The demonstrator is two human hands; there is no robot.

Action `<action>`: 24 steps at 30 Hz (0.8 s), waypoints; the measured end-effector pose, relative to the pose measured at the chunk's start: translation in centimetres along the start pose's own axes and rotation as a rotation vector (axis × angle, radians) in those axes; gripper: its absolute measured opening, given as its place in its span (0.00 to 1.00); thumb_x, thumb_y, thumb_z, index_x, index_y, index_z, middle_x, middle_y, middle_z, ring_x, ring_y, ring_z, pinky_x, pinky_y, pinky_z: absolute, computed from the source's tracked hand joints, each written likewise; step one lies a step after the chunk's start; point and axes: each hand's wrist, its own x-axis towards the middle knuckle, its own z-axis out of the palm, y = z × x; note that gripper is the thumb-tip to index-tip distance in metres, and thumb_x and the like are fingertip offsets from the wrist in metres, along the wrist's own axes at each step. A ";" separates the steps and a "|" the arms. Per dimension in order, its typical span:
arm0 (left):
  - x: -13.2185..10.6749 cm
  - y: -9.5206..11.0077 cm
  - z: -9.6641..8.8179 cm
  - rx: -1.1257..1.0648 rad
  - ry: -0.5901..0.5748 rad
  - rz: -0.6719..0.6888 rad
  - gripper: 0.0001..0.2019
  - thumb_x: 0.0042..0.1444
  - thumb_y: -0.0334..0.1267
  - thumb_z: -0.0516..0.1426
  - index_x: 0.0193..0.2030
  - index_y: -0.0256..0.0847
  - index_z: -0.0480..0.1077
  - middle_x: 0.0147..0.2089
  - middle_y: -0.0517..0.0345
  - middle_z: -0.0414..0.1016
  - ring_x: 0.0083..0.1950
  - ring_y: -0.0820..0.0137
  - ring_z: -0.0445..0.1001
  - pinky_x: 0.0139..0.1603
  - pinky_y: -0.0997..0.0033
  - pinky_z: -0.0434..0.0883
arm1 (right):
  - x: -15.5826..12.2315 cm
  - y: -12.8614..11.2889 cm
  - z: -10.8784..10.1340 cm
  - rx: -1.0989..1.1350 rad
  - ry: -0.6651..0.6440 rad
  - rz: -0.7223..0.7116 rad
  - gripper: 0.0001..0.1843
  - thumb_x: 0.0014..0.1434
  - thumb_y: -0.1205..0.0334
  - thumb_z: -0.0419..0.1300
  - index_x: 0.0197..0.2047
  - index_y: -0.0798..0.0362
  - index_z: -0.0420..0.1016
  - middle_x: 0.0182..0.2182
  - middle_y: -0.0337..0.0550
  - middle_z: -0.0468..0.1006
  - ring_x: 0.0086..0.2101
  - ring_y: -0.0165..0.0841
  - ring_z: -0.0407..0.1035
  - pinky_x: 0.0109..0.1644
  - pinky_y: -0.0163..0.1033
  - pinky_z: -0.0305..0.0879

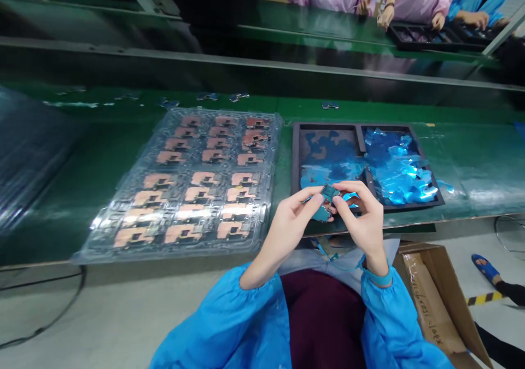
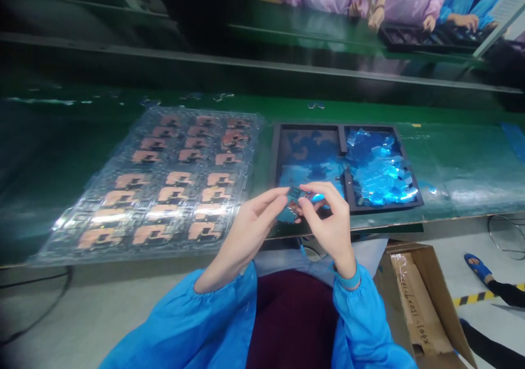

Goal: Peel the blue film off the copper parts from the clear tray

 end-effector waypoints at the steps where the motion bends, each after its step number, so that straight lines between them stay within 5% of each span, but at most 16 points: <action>1: -0.1 -0.1 0.0 0.007 -0.001 0.001 0.16 0.61 0.47 0.69 0.51 0.40 0.84 0.47 0.52 0.88 0.45 0.61 0.85 0.51 0.62 0.83 | -0.1 0.1 0.1 0.019 0.021 0.030 0.08 0.69 0.60 0.66 0.50 0.46 0.84 0.48 0.45 0.83 0.43 0.35 0.80 0.37 0.37 0.80; 6: -0.5 0.0 0.1 0.034 0.005 0.004 0.16 0.58 0.44 0.71 0.51 0.39 0.86 0.53 0.49 0.88 0.56 0.54 0.85 0.61 0.57 0.82 | -0.3 -0.1 0.2 0.072 0.017 0.089 0.08 0.66 0.59 0.69 0.48 0.47 0.86 0.47 0.44 0.84 0.37 0.32 0.80 0.38 0.37 0.82; 14: -0.9 -0.1 0.7 0.100 0.057 0.048 0.15 0.56 0.45 0.73 0.47 0.40 0.87 0.45 0.51 0.90 0.48 0.55 0.88 0.55 0.58 0.85 | -0.5 -0.3 0.2 0.109 0.069 0.158 0.05 0.63 0.58 0.71 0.42 0.48 0.86 0.37 0.41 0.85 0.37 0.35 0.81 0.42 0.40 0.82; 24: -0.7 -1.0 1.4 0.155 0.183 0.146 0.11 0.61 0.42 0.69 0.45 0.39 0.87 0.44 0.52 0.90 0.45 0.57 0.89 0.51 0.62 0.86 | -0.9 0.3 1.1 0.097 0.129 0.141 0.08 0.68 0.56 0.67 0.41 0.49 0.86 0.37 0.41 0.86 0.34 0.34 0.81 0.39 0.38 0.80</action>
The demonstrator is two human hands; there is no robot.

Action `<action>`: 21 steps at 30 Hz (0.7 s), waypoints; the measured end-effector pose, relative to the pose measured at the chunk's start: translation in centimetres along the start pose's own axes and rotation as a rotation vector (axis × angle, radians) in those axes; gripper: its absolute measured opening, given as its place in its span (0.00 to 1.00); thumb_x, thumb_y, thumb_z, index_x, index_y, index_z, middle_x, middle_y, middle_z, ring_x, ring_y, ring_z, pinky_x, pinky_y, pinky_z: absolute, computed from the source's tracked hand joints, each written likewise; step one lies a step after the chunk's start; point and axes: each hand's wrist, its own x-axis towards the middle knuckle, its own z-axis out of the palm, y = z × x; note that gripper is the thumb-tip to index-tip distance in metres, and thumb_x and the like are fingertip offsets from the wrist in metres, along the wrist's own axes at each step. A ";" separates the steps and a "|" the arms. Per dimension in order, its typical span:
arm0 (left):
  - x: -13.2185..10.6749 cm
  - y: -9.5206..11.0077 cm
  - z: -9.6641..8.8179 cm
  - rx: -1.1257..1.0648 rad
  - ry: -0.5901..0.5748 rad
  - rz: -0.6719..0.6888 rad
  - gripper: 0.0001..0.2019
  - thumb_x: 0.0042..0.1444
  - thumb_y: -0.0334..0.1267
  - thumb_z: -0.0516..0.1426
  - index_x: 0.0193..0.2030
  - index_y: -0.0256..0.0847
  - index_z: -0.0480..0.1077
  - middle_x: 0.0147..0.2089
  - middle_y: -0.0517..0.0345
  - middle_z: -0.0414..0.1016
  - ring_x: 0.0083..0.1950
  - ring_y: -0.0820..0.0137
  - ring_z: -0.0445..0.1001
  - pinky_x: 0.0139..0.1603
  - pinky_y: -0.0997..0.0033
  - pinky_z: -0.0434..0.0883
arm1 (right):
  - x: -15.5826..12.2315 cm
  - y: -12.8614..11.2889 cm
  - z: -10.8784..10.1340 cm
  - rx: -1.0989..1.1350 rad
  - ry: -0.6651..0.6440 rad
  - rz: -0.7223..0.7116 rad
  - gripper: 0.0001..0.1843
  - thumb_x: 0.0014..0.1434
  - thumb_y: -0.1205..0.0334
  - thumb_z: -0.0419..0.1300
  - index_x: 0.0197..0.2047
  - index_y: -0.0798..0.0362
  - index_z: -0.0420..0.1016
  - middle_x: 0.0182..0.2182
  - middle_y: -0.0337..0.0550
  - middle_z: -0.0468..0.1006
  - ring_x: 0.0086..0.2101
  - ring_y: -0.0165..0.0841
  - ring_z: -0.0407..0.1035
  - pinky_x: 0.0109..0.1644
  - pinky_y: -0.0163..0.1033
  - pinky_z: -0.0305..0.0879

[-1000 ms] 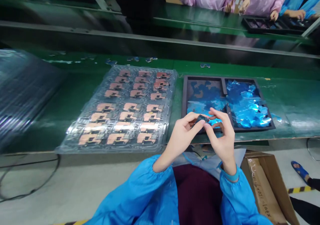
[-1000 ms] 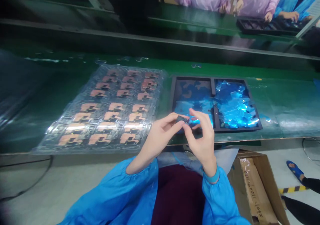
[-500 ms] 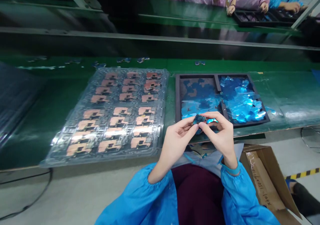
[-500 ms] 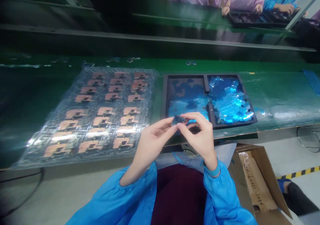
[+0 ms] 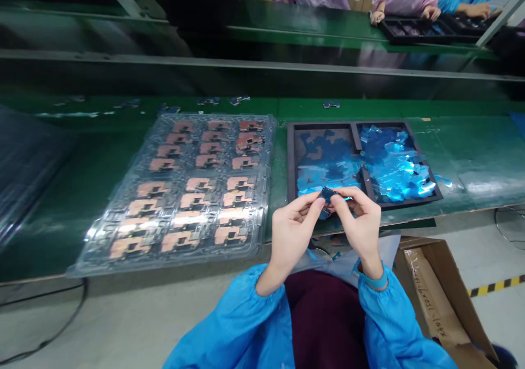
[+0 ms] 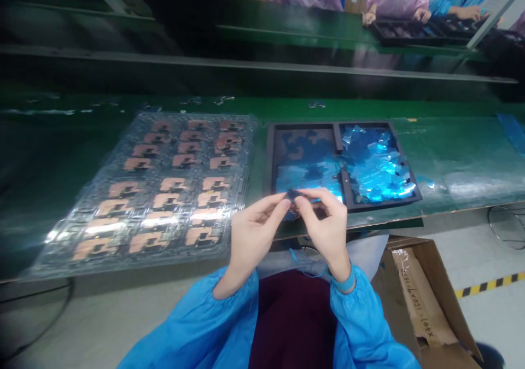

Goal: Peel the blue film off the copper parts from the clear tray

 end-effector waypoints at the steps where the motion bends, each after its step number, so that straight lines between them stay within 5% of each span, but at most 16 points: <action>1: -0.1 -0.1 0.0 0.004 0.010 0.002 0.11 0.60 0.43 0.69 0.45 0.39 0.87 0.43 0.52 0.90 0.44 0.57 0.89 0.50 0.61 0.86 | 0.0 0.0 0.1 -0.006 0.006 0.000 0.07 0.67 0.56 0.69 0.41 0.49 0.86 0.37 0.41 0.86 0.34 0.34 0.81 0.39 0.38 0.80; 8: -0.2 -0.1 0.3 -0.014 0.011 -0.012 0.11 0.60 0.43 0.70 0.44 0.40 0.87 0.44 0.53 0.90 0.45 0.57 0.89 0.52 0.60 0.86 | 0.0 0.5 0.3 0.030 0.034 0.035 0.13 0.71 0.52 0.64 0.38 0.49 0.84 0.28 0.38 0.83 0.28 0.33 0.78 0.36 0.39 0.79; 17: 0.2 0.0 0.3 -0.157 -0.068 -0.096 0.14 0.54 0.47 0.74 0.38 0.39 0.82 0.36 0.53 0.87 0.37 0.61 0.87 0.44 0.63 0.85 | 0.0 0.7 -0.1 -0.140 -0.023 -0.063 0.13 0.72 0.54 0.63 0.37 0.49 0.82 0.33 0.39 0.82 0.29 0.31 0.76 0.34 0.37 0.76; 21: 0.2 -0.1 0.2 -0.163 -0.071 -0.091 0.14 0.55 0.47 0.74 0.37 0.39 0.83 0.35 0.54 0.87 0.37 0.61 0.86 0.44 0.63 0.85 | -0.1 0.5 -0.2 -0.207 -0.004 -0.215 0.07 0.72 0.59 0.64 0.44 0.47 0.85 0.42 0.45 0.86 0.41 0.37 0.81 0.39 0.40 0.78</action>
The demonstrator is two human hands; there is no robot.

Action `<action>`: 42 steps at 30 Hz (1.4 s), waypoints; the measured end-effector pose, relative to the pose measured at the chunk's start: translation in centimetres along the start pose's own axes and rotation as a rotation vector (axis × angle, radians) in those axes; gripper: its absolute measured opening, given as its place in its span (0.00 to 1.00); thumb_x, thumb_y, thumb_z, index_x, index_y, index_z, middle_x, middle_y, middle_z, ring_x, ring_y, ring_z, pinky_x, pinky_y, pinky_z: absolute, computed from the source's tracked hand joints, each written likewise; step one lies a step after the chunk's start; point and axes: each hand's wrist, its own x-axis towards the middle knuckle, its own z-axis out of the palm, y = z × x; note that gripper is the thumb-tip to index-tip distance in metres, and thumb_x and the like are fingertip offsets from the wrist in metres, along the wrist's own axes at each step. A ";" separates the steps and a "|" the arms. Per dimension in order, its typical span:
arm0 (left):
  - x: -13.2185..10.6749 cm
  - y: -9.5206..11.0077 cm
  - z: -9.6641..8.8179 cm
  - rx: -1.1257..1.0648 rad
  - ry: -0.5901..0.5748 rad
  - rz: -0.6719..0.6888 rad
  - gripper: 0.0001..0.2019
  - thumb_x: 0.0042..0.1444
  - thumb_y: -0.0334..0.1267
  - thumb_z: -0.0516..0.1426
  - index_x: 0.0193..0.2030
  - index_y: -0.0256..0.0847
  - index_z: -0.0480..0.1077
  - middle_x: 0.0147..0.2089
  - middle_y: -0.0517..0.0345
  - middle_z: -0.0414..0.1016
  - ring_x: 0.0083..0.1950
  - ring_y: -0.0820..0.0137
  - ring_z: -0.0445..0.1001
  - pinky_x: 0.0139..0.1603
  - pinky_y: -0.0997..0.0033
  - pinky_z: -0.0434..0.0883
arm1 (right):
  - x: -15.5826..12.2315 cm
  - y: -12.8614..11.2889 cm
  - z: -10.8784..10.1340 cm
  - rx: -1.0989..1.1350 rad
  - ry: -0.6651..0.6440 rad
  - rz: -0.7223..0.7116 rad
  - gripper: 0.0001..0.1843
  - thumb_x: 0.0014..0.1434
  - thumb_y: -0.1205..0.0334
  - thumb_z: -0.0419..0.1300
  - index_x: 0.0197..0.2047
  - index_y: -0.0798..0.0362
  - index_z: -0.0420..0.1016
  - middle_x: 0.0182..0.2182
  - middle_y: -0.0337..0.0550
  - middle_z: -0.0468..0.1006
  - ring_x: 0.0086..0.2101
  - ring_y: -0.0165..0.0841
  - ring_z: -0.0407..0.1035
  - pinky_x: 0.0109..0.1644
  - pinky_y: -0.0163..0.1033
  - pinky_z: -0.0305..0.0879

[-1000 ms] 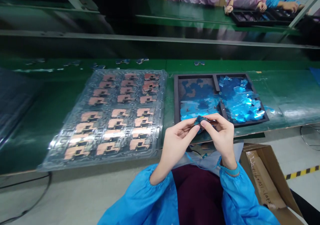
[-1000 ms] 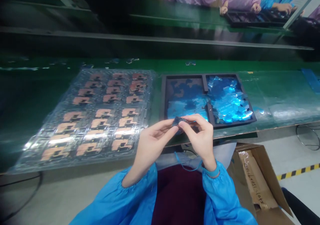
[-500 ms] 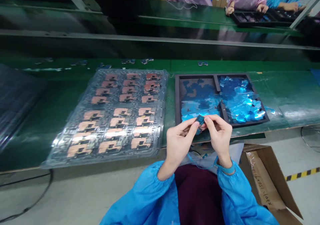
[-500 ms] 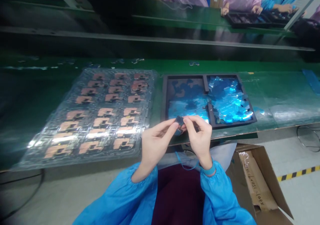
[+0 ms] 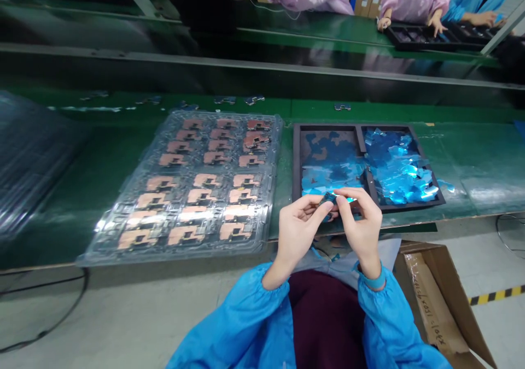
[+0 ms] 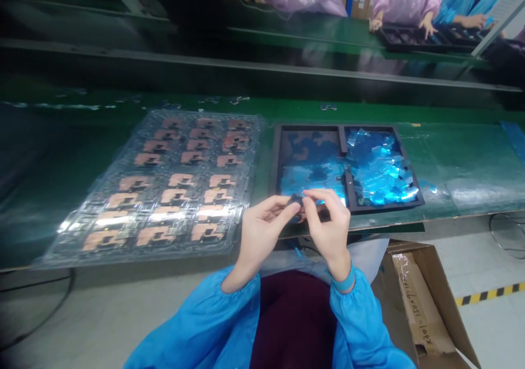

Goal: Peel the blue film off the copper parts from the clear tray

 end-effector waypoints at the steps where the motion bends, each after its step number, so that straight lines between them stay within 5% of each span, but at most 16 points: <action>1: 0.0 -0.1 -0.1 0.002 0.000 0.006 0.13 0.55 0.47 0.73 0.37 0.39 0.83 0.36 0.54 0.87 0.37 0.61 0.86 0.44 0.63 0.85 | 0.0 0.0 -0.1 -0.037 0.002 -0.065 0.06 0.72 0.61 0.65 0.46 0.46 0.86 0.43 0.45 0.87 0.44 0.39 0.81 0.41 0.42 0.79; 9: -0.3 -0.7 -1.1 -0.017 -0.057 -0.064 0.19 0.60 0.52 0.71 0.50 0.40 0.87 0.54 0.46 0.88 0.61 0.51 0.83 0.65 0.56 0.78 | 0.7 0.6 -0.7 -0.322 0.087 -0.378 0.09 0.72 0.65 0.65 0.49 0.43 0.86 0.42 0.45 0.87 0.44 0.41 0.81 0.50 0.51 0.79; 16: -0.4 -0.3 -1.7 -0.336 -0.198 -0.300 0.18 0.53 0.47 0.76 0.48 0.42 0.88 0.52 0.47 0.88 0.52 0.57 0.85 0.52 0.61 0.83 | 0.6 0.2 -1.2 -0.387 0.048 -0.501 0.09 0.70 0.68 0.67 0.47 0.43 0.85 0.40 0.43 0.88 0.42 0.40 0.81 0.50 0.51 0.80; 21: -0.2 -0.3 -1.9 -0.467 -0.229 -0.378 0.19 0.54 0.45 0.76 0.51 0.45 0.87 0.53 0.50 0.87 0.56 0.57 0.84 0.54 0.60 0.84 | 0.1 0.4 -1.5 -0.430 -0.005 -0.603 0.13 0.70 0.68 0.67 0.51 0.40 0.85 0.43 0.41 0.89 0.42 0.40 0.82 0.51 0.49 0.82; 29: 0.1 -0.2 -2.1 -0.547 -0.200 -0.406 0.13 0.59 0.41 0.74 0.50 0.43 0.84 0.51 0.54 0.86 0.50 0.67 0.83 0.49 0.71 0.82 | -0.9 0.5 -1.7 -0.456 -0.053 -0.707 0.16 0.69 0.70 0.67 0.54 0.41 0.85 0.45 0.39 0.90 0.44 0.39 0.83 0.52 0.46 0.83; 35: 0.5 -0.1 -2.3 -0.646 -0.195 -0.375 0.06 0.67 0.36 0.68 0.49 0.39 0.83 0.51 0.52 0.86 0.51 0.63 0.84 0.51 0.69 0.81 | -1.6 -0.2 -1.6 -0.469 -0.043 -0.776 0.12 0.69 0.72 0.65 0.52 0.49 0.81 0.40 0.42 0.89 0.42 0.36 0.82 0.50 0.43 0.83; 42: 1.6 -0.6 -2.4 -0.685 -0.002 -0.301 0.07 0.70 0.36 0.64 0.52 0.42 0.82 0.59 0.53 0.84 0.54 0.66 0.82 0.55 0.70 0.78 | -2.1 0.3 -1.8 -0.313 0.013 -0.662 0.11 0.72 0.71 0.58 0.50 0.45 0.74 0.37 0.41 0.86 0.38 0.36 0.81 0.44 0.45 0.80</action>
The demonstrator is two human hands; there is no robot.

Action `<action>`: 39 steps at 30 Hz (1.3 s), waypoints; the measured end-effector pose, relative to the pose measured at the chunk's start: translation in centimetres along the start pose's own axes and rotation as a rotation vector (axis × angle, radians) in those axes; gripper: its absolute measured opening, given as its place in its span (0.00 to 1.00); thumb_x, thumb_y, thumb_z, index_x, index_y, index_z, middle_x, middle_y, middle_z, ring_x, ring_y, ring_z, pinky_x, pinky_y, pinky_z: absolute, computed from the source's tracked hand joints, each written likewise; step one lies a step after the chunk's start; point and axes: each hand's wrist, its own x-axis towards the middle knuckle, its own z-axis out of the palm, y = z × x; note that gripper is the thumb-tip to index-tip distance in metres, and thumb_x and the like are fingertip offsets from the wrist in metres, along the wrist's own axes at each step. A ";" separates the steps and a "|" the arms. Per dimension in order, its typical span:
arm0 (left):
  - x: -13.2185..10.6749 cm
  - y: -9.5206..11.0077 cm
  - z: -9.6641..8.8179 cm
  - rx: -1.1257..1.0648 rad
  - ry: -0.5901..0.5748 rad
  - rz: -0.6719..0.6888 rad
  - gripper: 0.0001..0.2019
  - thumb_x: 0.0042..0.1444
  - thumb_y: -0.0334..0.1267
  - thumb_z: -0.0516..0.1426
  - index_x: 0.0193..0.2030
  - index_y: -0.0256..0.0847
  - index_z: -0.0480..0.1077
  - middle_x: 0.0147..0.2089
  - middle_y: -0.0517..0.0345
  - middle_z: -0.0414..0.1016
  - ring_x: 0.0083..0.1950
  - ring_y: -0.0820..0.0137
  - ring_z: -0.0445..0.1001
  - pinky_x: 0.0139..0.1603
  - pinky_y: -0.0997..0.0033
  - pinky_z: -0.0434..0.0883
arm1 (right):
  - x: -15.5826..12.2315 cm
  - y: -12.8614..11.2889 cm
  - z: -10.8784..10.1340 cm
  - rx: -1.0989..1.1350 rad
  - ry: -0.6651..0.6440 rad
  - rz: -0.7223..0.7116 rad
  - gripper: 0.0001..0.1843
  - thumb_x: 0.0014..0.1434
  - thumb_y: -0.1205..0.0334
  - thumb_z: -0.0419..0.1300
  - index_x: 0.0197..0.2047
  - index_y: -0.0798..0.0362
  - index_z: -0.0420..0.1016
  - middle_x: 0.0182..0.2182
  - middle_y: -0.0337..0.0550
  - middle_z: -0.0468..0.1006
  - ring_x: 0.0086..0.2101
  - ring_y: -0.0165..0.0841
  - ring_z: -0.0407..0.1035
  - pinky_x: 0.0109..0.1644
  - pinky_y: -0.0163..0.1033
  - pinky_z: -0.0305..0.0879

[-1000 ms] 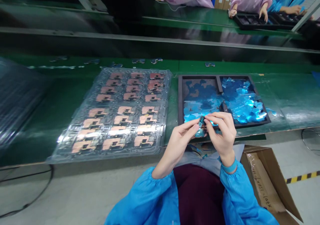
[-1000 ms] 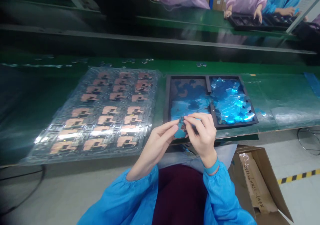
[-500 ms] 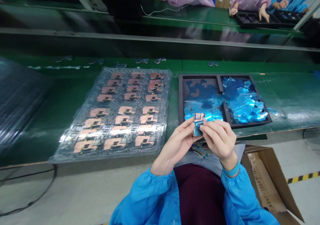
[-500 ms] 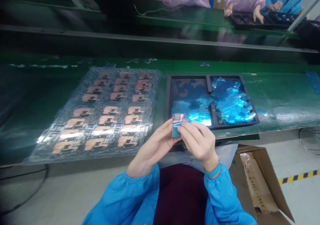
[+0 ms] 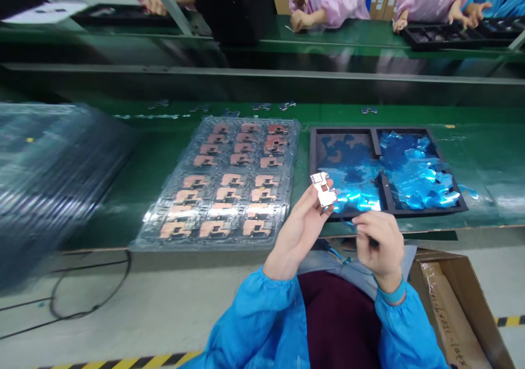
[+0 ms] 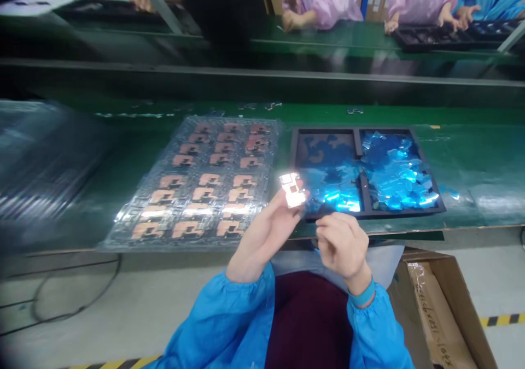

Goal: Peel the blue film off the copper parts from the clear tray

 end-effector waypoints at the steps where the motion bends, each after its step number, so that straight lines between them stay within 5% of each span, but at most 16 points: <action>1: 0.1 0.0 0.0 0.017 0.024 0.027 0.08 0.70 0.37 0.65 0.53 0.41 0.83 0.60 0.52 0.84 0.53 0.67 0.82 0.52 0.71 0.78 | 0.1 0.3 0.2 0.011 0.071 0.051 0.10 0.73 0.70 0.58 0.50 0.45 0.74 0.36 0.40 0.85 0.37 0.36 0.81 0.42 0.45 0.79; 4: 0.0 0.2 0.1 0.100 0.070 0.139 0.10 0.67 0.37 0.67 0.54 0.40 0.82 0.63 0.49 0.83 0.51 0.68 0.82 0.49 0.73 0.77 | 0.9 2.0 1.1 -0.043 0.214 0.330 0.05 0.74 0.67 0.59 0.48 0.47 0.75 0.35 0.41 0.82 0.34 0.36 0.78 0.38 0.41 0.75; 9: -0.8 0.2 0.3 0.224 0.084 0.273 0.18 0.60 0.37 0.72 0.55 0.41 0.79 0.57 0.47 0.86 0.51 0.62 0.87 0.53 0.64 0.82 | 2.7 5.0 2.2 -0.254 -0.168 0.618 0.15 0.76 0.57 0.57 0.59 0.52 0.79 0.54 0.55 0.82 0.38 0.39 0.79 0.44 0.47 0.76; 12: -0.9 -0.3 0.1 0.306 0.118 0.333 0.24 0.58 0.40 0.73 0.60 0.43 0.76 0.54 0.46 0.87 0.55 0.56 0.87 0.50 0.64 0.84 | 3.0 3.8 2.6 -0.141 -0.171 0.636 0.19 0.75 0.54 0.56 0.63 0.50 0.78 0.66 0.58 0.74 0.37 0.35 0.77 0.42 0.46 0.77; 15: -0.7 -0.9 -0.2 0.366 0.129 0.383 0.26 0.57 0.41 0.74 0.61 0.44 0.74 0.54 0.47 0.86 0.55 0.56 0.87 0.47 0.65 0.85 | 2.6 1.3 3.3 0.242 -0.212 0.706 0.23 0.71 0.50 0.63 0.64 0.49 0.76 0.55 0.52 0.81 0.34 0.32 0.76 0.30 0.37 0.73; 19: -0.6 -1.5 -0.3 0.425 0.143 0.480 0.19 0.59 0.42 0.73 0.54 0.44 0.76 0.48 0.52 0.86 0.48 0.61 0.88 0.45 0.66 0.86 | 1.9 -0.5 4.3 0.444 -0.202 0.823 0.12 0.66 0.52 0.69 0.46 0.50 0.81 0.37 0.40 0.82 0.29 0.29 0.73 0.28 0.32 0.71; 30: -1.2 -1.4 -1.1 0.460 0.138 0.485 0.19 0.55 0.48 0.75 0.47 0.41 0.78 0.43 0.51 0.88 0.41 0.59 0.89 0.36 0.65 0.87 | 0.4 0.1 4.6 0.485 -0.146 0.810 0.11 0.68 0.51 0.69 0.40 0.50 0.85 0.36 0.42 0.86 0.29 0.33 0.80 0.32 0.36 0.81; 35: -2.5 3.5 -1.5 0.648 0.156 0.496 0.19 0.57 0.44 0.74 0.51 0.42 0.77 0.38 0.53 0.88 0.41 0.60 0.89 0.38 0.67 0.85 | 0.2 -0.2 4.2 0.563 -0.251 0.679 0.15 0.76 0.54 0.59 0.53 0.48 0.86 0.46 0.46 0.89 0.36 0.36 0.84 0.38 0.40 0.84; 39: 1.1 10.9 -3.1 0.968 0.163 0.658 0.14 0.55 0.43 0.73 0.43 0.43 0.77 0.38 0.52 0.87 0.40 0.58 0.87 0.41 0.63 0.84 | 0.1 0.2 3.6 0.530 -0.266 0.696 0.19 0.77 0.54 0.58 0.65 0.48 0.79 0.52 0.50 0.87 0.42 0.38 0.85 0.41 0.42 0.83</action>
